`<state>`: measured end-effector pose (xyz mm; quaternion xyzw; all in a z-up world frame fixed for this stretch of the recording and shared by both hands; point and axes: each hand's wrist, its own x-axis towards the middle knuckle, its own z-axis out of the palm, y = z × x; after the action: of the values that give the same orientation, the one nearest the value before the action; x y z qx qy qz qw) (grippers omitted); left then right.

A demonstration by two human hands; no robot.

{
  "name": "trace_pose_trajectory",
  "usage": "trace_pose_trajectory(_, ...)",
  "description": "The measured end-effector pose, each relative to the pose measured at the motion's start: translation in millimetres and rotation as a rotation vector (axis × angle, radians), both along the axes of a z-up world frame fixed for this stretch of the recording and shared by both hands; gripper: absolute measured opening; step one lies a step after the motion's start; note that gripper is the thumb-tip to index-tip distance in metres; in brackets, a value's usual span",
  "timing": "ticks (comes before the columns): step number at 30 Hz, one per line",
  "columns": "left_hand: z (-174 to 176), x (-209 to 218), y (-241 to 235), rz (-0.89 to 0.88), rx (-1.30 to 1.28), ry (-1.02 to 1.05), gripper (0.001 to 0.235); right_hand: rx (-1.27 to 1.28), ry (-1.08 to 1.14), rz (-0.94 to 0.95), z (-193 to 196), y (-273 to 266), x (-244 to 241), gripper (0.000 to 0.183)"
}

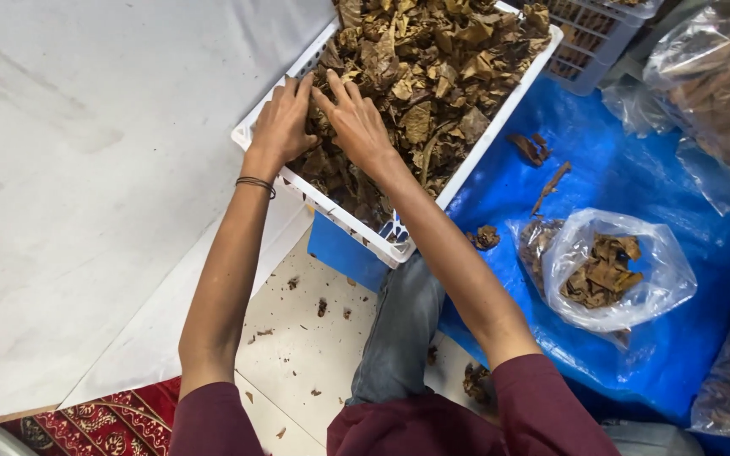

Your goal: The person sits on the floor and sorts dried leaves from a white plastic crate into a clear plastic bag. They pick up handfuls of leaves, break them apart, and place them into the bag, occasionally discarding pieces onto the blue tarp.

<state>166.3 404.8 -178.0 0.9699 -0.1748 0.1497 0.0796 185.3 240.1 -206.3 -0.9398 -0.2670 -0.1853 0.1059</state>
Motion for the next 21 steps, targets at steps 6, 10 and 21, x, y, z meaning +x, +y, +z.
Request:
trace_pose_trajectory(6, -19, 19, -2, 0.008, 0.045, 0.122, 0.103, -0.158, 0.000, -0.039, -33, 7, 24, 0.077)
trace_pose_trajectory(10, -45, 39, 6, 0.056, 0.060, 0.260, 0.081, -0.204, -0.130, 0.046, -65, 4, 46, 0.041)
trace_pose_trajectory(21, 11, -12, 2, -0.040, -0.129, 0.255, 0.054, -0.098, -0.008, 0.111, -38, -18, 30, 0.033)
